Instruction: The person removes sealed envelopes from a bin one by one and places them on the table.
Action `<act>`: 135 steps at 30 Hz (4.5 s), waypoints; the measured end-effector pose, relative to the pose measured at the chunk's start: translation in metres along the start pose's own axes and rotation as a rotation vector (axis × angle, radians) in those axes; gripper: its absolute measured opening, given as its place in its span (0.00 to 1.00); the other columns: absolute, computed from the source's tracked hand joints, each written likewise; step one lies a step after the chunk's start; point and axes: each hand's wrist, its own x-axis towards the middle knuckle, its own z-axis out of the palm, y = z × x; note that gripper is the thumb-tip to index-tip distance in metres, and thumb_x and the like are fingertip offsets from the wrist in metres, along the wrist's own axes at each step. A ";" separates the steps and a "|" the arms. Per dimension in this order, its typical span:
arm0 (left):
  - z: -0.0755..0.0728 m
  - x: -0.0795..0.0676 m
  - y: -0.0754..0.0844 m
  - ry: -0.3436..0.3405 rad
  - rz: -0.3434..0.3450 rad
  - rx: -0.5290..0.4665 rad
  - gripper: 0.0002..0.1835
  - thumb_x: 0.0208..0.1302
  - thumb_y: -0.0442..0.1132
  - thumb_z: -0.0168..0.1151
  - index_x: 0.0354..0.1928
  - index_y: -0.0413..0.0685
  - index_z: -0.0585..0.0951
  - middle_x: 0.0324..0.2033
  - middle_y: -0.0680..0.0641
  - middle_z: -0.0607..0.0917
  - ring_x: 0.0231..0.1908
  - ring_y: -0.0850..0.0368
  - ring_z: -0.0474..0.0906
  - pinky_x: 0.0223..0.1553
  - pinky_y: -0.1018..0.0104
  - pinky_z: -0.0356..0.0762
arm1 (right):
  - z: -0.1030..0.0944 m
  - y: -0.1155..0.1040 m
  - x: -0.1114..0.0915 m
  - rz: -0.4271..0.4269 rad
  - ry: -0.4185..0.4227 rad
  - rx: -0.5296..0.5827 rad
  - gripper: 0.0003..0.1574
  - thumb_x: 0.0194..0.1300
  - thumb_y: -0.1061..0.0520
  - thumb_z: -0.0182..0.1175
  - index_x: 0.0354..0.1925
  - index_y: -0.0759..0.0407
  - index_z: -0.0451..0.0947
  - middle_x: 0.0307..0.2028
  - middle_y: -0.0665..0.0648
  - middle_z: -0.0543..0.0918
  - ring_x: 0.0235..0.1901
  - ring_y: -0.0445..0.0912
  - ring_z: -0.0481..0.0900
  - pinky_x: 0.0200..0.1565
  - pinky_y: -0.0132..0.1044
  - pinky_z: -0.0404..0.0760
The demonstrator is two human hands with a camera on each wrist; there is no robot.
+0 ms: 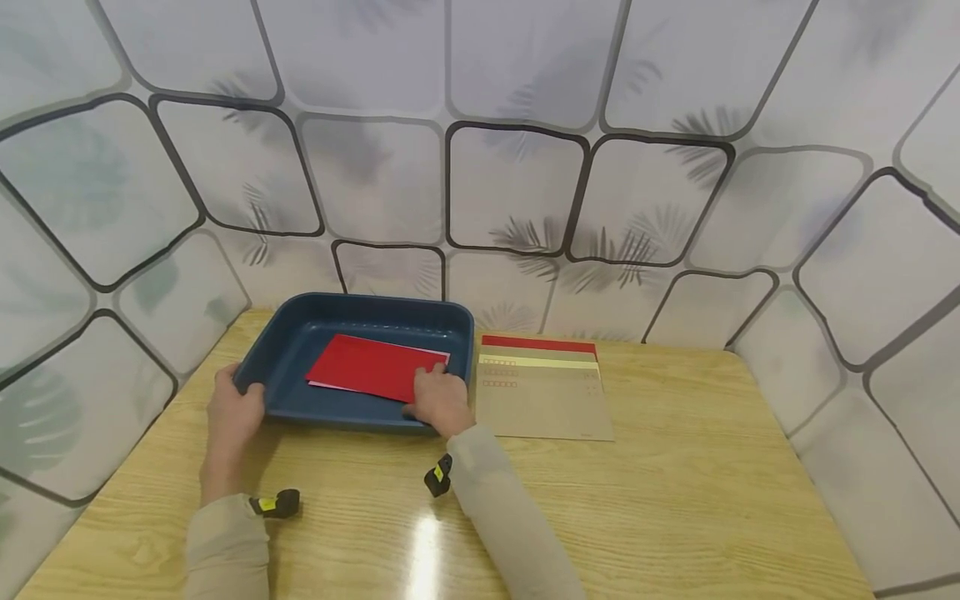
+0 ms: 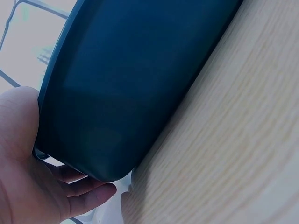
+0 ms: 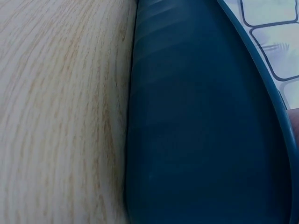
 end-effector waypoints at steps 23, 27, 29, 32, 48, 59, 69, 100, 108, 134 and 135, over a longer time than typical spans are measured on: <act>0.000 -0.002 0.003 -0.001 -0.001 -0.004 0.33 0.68 0.36 0.42 0.74 0.34 0.54 0.69 0.26 0.63 0.69 0.31 0.59 0.69 0.40 0.55 | -0.001 -0.001 0.013 -0.006 -0.048 0.159 0.48 0.55 0.43 0.74 0.68 0.55 0.66 0.58 0.63 0.69 0.41 0.53 0.80 0.47 0.46 0.82; -0.001 -0.001 0.004 -0.005 -0.002 -0.007 0.33 0.69 0.36 0.42 0.74 0.35 0.53 0.69 0.26 0.62 0.70 0.31 0.58 0.69 0.40 0.55 | -0.001 0.001 0.015 -0.013 -0.041 0.224 0.47 0.53 0.45 0.75 0.66 0.55 0.68 0.60 0.63 0.69 0.42 0.54 0.80 0.48 0.47 0.81; -0.001 -0.001 0.004 -0.003 0.001 -0.006 0.33 0.69 0.36 0.42 0.74 0.35 0.53 0.69 0.26 0.62 0.70 0.31 0.58 0.69 0.39 0.55 | -0.001 0.002 0.016 -0.012 -0.038 0.254 0.48 0.52 0.45 0.76 0.66 0.55 0.68 0.62 0.63 0.68 0.44 0.55 0.80 0.49 0.48 0.81; 0.000 0.000 0.004 0.006 0.007 -0.004 0.33 0.68 0.36 0.43 0.74 0.34 0.54 0.68 0.25 0.63 0.69 0.31 0.59 0.69 0.39 0.56 | 0.000 0.004 0.017 -0.011 -0.039 0.284 0.51 0.51 0.43 0.76 0.68 0.55 0.66 0.66 0.66 0.65 0.47 0.57 0.81 0.50 0.49 0.80; 0.001 -0.001 0.003 0.008 0.003 -0.008 0.32 0.68 0.35 0.43 0.73 0.34 0.55 0.68 0.26 0.64 0.69 0.31 0.59 0.69 0.39 0.56 | 0.000 0.004 0.015 0.104 -0.051 0.360 0.67 0.47 0.39 0.78 0.76 0.50 0.53 0.74 0.72 0.53 0.57 0.63 0.76 0.55 0.55 0.78; 0.000 0.000 0.000 -0.010 -0.017 -0.017 0.33 0.68 0.35 0.42 0.75 0.36 0.53 0.70 0.27 0.62 0.70 0.32 0.58 0.69 0.39 0.55 | 0.001 0.003 0.015 0.066 -0.052 0.395 0.60 0.52 0.40 0.75 0.74 0.57 0.58 0.70 0.70 0.58 0.53 0.60 0.77 0.53 0.53 0.80; 0.000 0.002 -0.001 -0.016 -0.018 -0.011 0.33 0.69 0.36 0.42 0.75 0.35 0.52 0.70 0.26 0.61 0.70 0.31 0.58 0.69 0.39 0.54 | 0.005 -0.001 0.018 0.028 -0.016 0.156 0.51 0.60 0.30 0.64 0.69 0.59 0.67 0.69 0.70 0.64 0.57 0.61 0.75 0.52 0.51 0.81; -0.002 -0.001 0.005 -0.021 -0.009 -0.023 0.33 0.68 0.36 0.42 0.75 0.34 0.53 0.69 0.26 0.62 0.70 0.32 0.58 0.69 0.39 0.55 | -0.004 -0.005 0.013 -0.175 0.002 -0.234 0.36 0.72 0.38 0.53 0.63 0.63 0.76 0.62 0.70 0.75 0.55 0.60 0.81 0.36 0.45 0.86; -0.002 -0.001 0.002 -0.008 0.001 -0.020 0.32 0.68 0.36 0.43 0.73 0.33 0.55 0.68 0.26 0.64 0.68 0.31 0.61 0.68 0.39 0.57 | -0.005 -0.006 0.011 -0.268 0.041 -0.289 0.10 0.70 0.56 0.57 0.37 0.57 0.84 0.36 0.54 0.87 0.36 0.47 0.84 0.34 0.42 0.85; -0.001 0.000 0.000 -0.041 -0.022 -0.025 0.33 0.70 0.37 0.41 0.75 0.35 0.52 0.71 0.28 0.61 0.70 0.33 0.58 0.69 0.38 0.55 | -0.012 -0.004 0.004 -0.326 0.226 -0.306 0.08 0.70 0.59 0.57 0.45 0.61 0.71 0.24 0.54 0.81 0.25 0.46 0.83 0.30 0.41 0.85; -0.001 0.000 0.000 -0.042 -0.022 -0.026 0.33 0.70 0.37 0.41 0.75 0.35 0.52 0.71 0.28 0.61 0.70 0.33 0.58 0.69 0.38 0.55 | -0.012 -0.005 0.005 -0.301 0.208 -0.282 0.11 0.70 0.58 0.57 0.48 0.61 0.70 0.25 0.55 0.82 0.26 0.47 0.83 0.31 0.41 0.85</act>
